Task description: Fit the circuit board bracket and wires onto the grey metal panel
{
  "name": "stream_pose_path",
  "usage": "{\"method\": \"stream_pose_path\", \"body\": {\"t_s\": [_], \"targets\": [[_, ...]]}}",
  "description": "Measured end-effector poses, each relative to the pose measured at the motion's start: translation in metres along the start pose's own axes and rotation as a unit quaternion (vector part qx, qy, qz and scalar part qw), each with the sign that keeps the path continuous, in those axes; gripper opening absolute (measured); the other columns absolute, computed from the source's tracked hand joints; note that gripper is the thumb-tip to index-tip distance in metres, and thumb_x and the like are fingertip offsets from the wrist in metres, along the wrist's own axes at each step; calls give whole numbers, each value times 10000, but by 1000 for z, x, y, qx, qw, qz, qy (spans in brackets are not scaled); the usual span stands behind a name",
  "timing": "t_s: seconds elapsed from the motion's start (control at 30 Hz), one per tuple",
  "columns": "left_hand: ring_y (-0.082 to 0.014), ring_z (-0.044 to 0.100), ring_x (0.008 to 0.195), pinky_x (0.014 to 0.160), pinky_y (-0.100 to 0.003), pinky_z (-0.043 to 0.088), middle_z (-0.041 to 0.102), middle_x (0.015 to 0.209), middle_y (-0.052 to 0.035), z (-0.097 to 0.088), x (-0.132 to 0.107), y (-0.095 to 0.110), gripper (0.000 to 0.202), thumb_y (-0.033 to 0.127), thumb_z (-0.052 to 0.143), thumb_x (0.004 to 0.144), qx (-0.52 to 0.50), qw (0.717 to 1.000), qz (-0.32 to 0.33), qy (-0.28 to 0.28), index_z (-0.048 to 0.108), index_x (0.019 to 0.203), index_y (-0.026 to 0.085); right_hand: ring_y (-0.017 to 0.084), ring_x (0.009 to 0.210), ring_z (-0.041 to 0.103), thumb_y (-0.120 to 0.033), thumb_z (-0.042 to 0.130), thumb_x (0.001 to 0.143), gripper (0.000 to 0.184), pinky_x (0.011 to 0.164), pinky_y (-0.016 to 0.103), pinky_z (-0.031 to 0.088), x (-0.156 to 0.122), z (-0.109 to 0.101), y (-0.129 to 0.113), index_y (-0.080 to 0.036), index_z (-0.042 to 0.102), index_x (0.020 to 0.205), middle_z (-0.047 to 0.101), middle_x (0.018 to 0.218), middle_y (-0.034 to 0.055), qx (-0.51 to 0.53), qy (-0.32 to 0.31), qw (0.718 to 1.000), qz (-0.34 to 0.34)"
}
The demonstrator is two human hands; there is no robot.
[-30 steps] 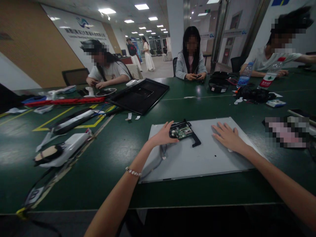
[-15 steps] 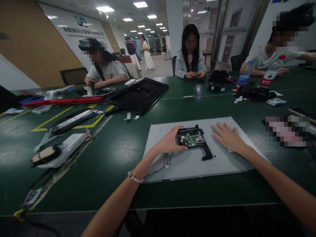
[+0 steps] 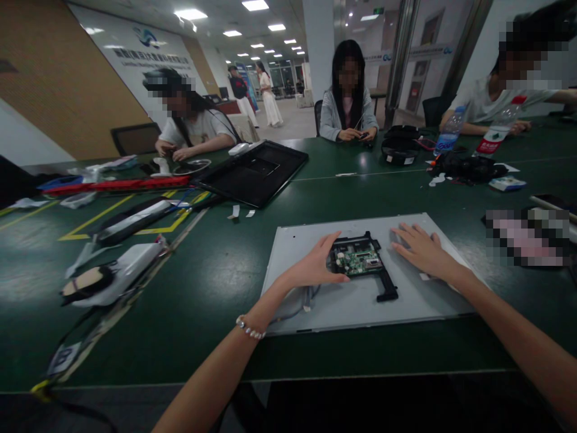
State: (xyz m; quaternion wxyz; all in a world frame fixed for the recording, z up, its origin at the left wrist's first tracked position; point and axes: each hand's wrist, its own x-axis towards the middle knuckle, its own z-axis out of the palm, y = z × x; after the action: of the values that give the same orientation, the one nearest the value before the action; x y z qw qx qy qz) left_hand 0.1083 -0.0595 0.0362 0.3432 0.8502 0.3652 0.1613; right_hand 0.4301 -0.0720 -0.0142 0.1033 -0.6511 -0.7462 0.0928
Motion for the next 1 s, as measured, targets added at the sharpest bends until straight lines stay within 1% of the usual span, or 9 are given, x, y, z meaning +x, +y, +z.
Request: {"method": "stream_pose_path", "body": {"t_s": [0.07,0.17,0.27,0.47,0.63,0.73,0.8,0.9,1.0], "targets": [[-373,244,1431,1176,-534,209,209,1564,-187,0,0,1,1105,443,756,670,1,1000,8,-11,143,1554,188,382,1448,236,-548,313,949,631,1117,653,231,0,-5,-6,-232,345,1495,334,1569,119,36,5,999,-22],[-370,228,1439,1180,-529,200,194,1571,-189,0,0,0,1116,435,761,657,5,1000,15,-15,144,1552,184,311,1467,218,-550,393,927,709,1163,521,263,-2,-12,-21,-276,190,1549,253,1608,65,106,-12,988,-113],[-370,231,1436,1174,-536,205,213,1561,-192,2,0,-2,1114,425,759,652,7,1000,18,-6,146,1551,188,306,1472,203,-571,514,866,861,1177,487,255,-4,-15,-36,-281,102,1565,188,1626,62,154,-35,972,-176],[-369,240,1432,1177,-536,207,238,1555,-175,7,0,-2,1124,408,775,647,1,1000,24,3,142,1555,217,340,1432,286,-540,630,794,915,1163,522,274,-1,-6,-38,-296,177,1551,297,1580,79,175,-30,959,-220],[-361,190,1457,1183,-513,204,141,1599,-178,1,-3,-4,1173,461,781,650,15,999,29,-29,95,1564,194,349,1409,323,-525,663,793,885,1151,549,293,-1,3,-31,-290,228,1528,325,1548,103,188,2,951,-246],[-311,240,1452,1180,-468,232,211,1595,-145,-29,-3,-26,968,482,688,766,75,996,31,-24,188,1545,198,359,1406,325,-516,658,805,870,1139,565,314,-2,3,-30,-310,221,1528,314,1553,97,187,0,953,-240],[-275,350,1402,1169,-427,257,371,1525,-137,-63,-3,-52,711,423,591,852,164,986,-8,43,355,1472,166,364,1404,327,-516,653,811,865,1131,573,325,-3,2,-30,-320,213,1530,305,1558,93,184,-4,955,-233],[-246,465,1304,1127,-377,310,517,1406,-130,-119,-9,-97,467,252,518,888,293,938,-113,147,507,1336,118,364,1405,323,-517,658,810,870,1134,576,319,-3,2,-31,-326,207,1529,302,1558,95,186,-5,955,-231],[-209,523,1188,1066,-326,356,576,1345,-105,-161,-17,-130,407,72,516,851,357,897,-203,165,549,1256,83,367,1402,326,-507,668,804,884,1130,583,320,-3,2,-32,-322,200,1531,317,1549,103,190,-3,954,-231]]}}
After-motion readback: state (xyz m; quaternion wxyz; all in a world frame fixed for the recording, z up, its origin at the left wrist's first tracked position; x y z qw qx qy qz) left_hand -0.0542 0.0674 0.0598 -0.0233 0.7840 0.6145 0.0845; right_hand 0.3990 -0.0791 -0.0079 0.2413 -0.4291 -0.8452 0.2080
